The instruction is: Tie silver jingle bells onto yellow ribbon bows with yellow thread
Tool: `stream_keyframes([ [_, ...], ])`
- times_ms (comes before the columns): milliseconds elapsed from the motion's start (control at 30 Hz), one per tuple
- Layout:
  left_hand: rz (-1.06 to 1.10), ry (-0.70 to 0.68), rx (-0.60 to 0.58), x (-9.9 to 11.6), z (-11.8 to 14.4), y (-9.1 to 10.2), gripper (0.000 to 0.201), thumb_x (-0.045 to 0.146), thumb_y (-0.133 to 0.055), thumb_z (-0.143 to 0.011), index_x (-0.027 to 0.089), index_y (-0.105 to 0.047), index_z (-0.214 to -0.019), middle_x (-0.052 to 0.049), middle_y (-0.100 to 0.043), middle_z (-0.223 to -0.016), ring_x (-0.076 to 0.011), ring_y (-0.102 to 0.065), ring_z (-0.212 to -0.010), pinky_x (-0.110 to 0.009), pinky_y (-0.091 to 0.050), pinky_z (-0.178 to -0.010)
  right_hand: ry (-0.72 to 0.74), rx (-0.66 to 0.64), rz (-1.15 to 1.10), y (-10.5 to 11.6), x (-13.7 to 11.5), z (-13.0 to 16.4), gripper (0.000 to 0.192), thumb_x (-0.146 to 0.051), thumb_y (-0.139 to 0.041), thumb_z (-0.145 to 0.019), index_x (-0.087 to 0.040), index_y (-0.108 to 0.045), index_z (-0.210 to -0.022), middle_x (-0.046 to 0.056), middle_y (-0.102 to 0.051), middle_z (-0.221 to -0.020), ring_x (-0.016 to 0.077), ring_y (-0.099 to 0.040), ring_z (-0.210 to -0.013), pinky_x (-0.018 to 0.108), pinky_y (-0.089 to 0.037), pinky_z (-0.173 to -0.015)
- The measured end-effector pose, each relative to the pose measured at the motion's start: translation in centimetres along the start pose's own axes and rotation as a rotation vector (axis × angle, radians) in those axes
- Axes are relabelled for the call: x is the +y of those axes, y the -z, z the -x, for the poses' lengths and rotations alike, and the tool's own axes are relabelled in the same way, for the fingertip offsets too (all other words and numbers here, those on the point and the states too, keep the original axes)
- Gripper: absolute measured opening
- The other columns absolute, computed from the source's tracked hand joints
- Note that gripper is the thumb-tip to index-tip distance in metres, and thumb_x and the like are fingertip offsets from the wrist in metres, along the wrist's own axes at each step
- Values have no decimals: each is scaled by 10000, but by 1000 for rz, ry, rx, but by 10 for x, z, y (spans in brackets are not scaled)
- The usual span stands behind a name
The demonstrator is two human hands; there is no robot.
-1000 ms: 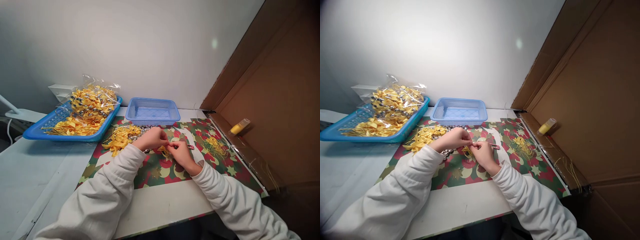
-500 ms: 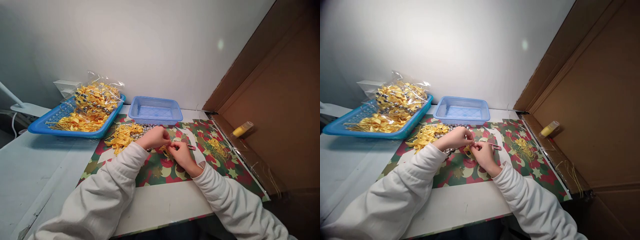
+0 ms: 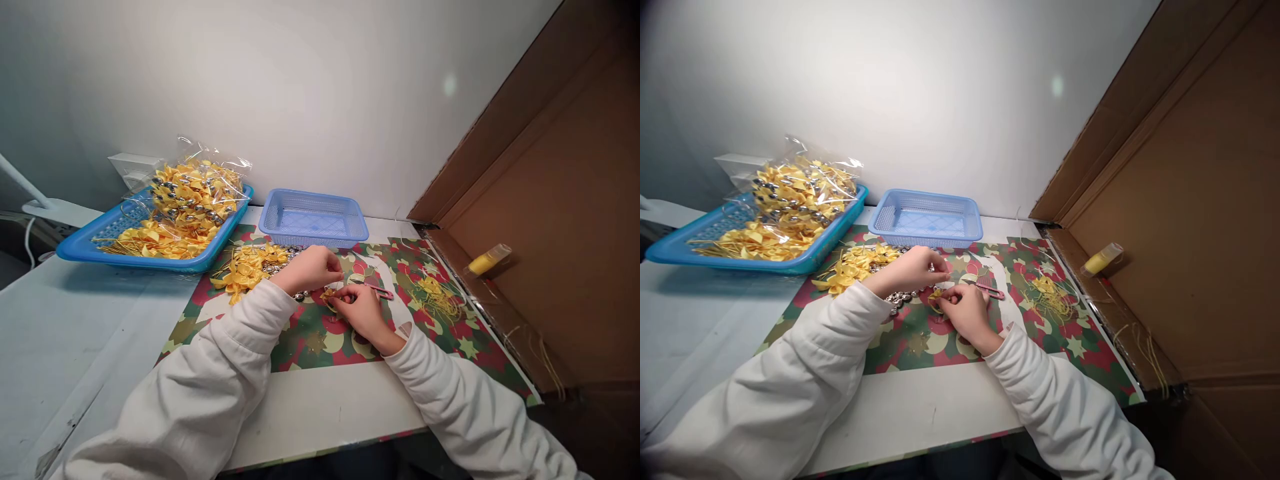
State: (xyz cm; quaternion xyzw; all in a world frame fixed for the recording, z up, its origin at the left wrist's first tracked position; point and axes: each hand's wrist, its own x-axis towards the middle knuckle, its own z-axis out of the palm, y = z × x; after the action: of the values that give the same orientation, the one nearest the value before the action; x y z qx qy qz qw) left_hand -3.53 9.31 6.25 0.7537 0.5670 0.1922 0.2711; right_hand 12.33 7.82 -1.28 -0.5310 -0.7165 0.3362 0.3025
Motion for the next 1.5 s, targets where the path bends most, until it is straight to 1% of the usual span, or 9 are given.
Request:
stream_keyframes([
  [167,2,-19,35,-1,0,2,241,318,-585,-734,139,-745,-734,-43,-688,-640,-134,-552,-544,-228,-362,-529,-6,5,12,0,0,0,194,-360,-697,-689,-168,-691,-663,-27,-550,-557,115,-499,-564,228,-343,-573],
  [267,-5,-18,24,-2,0,2,238,327,-597,-718,142,-746,-722,-45,-686,-625,-138,-546,-541,-233,-357,-525,8,11,-14,2,2,0,169,-332,-712,-662,-169,-680,-696,-34,-544,-589,115,-497,-578,226,-349,-576],
  [400,-3,-23,10,-3,1,1,242,337,-589,-724,147,-737,-698,-43,-677,-598,-134,-537,-516,-230,-347,-504,30,21,-69,8,3,0,218,-328,-736,-638,-174,-668,-776,-37,-540,-615,121,-498,-581,238,-368,-586],
  [533,10,-30,6,-3,1,0,250,338,-575,-735,148,-731,-687,-27,-643,-535,-131,-527,-485,-228,-336,-482,51,0,-77,9,0,0,217,-360,-725,-671,-179,-671,-778,-40,-522,-584,120,-485,-560,250,-369,-591],
  [800,37,-52,-2,0,2,1,233,316,-585,-735,141,-737,-708,-15,-636,-506,-128,-534,-455,-228,-356,-488,136,61,86,1,-5,0,182,-306,-710,-739,-193,-651,-610,-10,-574,-597,166,-544,-704,278,-346,-676],
  [933,26,-75,53,2,2,2,228,308,-589,-745,139,-741,-726,-21,-654,-557,-122,-523,-490,-233,-356,-529,195,63,193,0,-1,0,161,-275,-712,-765,-208,-677,-623,-8,-624,-620,176,-555,-748,338,-318,-797],
  [1067,22,-90,83,4,2,5,225,312,-596,-748,140,-739,-721,-27,-666,-599,-125,-519,-522,-234,-352,-543,236,75,222,0,4,-1,113,-264,-719,-769,-223,-702,-665,3,-648,-662,189,-554,-779,364,-319,-817],
  [1233,16,-87,95,7,4,9,241,328,-589,-760,141,-728,-703,-30,-667,-606,-131,-520,-528,-236,-342,-521,313,86,64,-1,10,-5,81,-194,-719,-752,-207,-697,-675,36,-663,-822,191,-577,-827,341,-424,-777],
  [1500,28,-89,112,9,4,9,229,320,-590,-757,141,-710,-679,-18,-656,-593,-124,-518,-528,-232,-345,-525,277,67,-52,0,9,-4,69,-158,-691,-745,-192,-700,-686,35,-667,-830,170,-622,-782,303,-482,-719],
])
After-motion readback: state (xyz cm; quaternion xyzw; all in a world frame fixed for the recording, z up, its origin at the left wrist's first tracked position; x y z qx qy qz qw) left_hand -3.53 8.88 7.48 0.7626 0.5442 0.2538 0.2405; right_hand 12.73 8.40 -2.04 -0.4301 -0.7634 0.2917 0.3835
